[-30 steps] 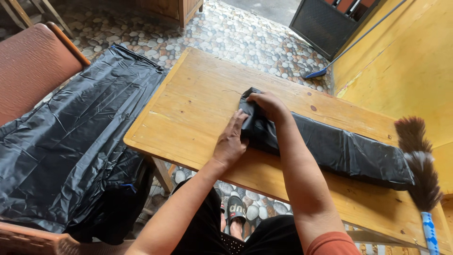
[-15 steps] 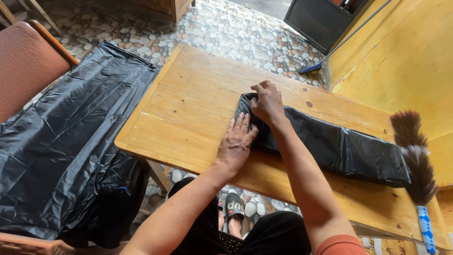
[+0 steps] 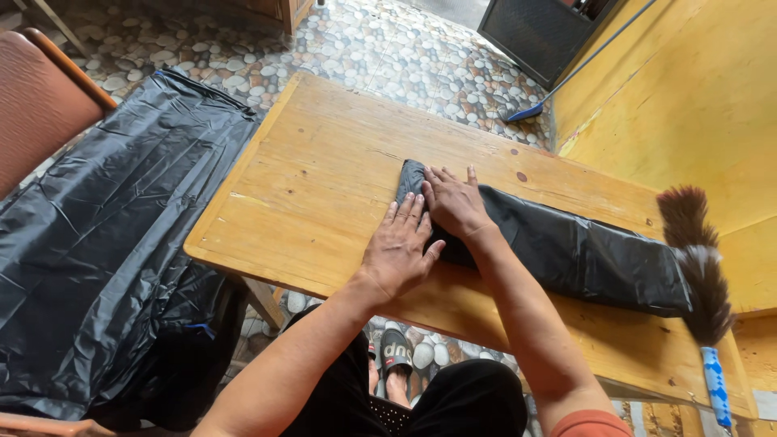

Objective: The person folds a large black plastic sheet on a wooden table. They smooth the sheet with a brush, fold it into a long strip, and then roll it into a compact bundle.

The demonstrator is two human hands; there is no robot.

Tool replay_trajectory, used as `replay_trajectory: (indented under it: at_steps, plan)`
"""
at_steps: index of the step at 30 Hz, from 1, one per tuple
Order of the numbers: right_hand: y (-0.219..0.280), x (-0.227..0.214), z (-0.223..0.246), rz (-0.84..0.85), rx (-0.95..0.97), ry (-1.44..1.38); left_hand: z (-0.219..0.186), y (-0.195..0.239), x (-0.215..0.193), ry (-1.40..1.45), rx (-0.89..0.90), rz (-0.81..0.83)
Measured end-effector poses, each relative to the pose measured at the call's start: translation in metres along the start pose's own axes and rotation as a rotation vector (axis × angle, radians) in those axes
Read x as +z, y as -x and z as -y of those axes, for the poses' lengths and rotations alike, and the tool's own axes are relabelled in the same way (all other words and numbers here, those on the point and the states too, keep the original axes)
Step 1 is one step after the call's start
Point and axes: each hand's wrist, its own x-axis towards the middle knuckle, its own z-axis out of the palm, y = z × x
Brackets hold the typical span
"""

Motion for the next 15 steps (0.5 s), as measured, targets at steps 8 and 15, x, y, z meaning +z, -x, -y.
replay_trajectory:
  at_steps: [8, 15]
  plan:
    - [0.016, -0.019, 0.019, 0.007, 0.014, 0.018, 0.004, -0.006, 0.029, 0.052, 0.024, -0.406]
    - [0.031, -0.021, 0.020, -0.004, -0.022, 0.076, 0.002, -0.024, 0.027, 0.094, -0.038, -0.333]
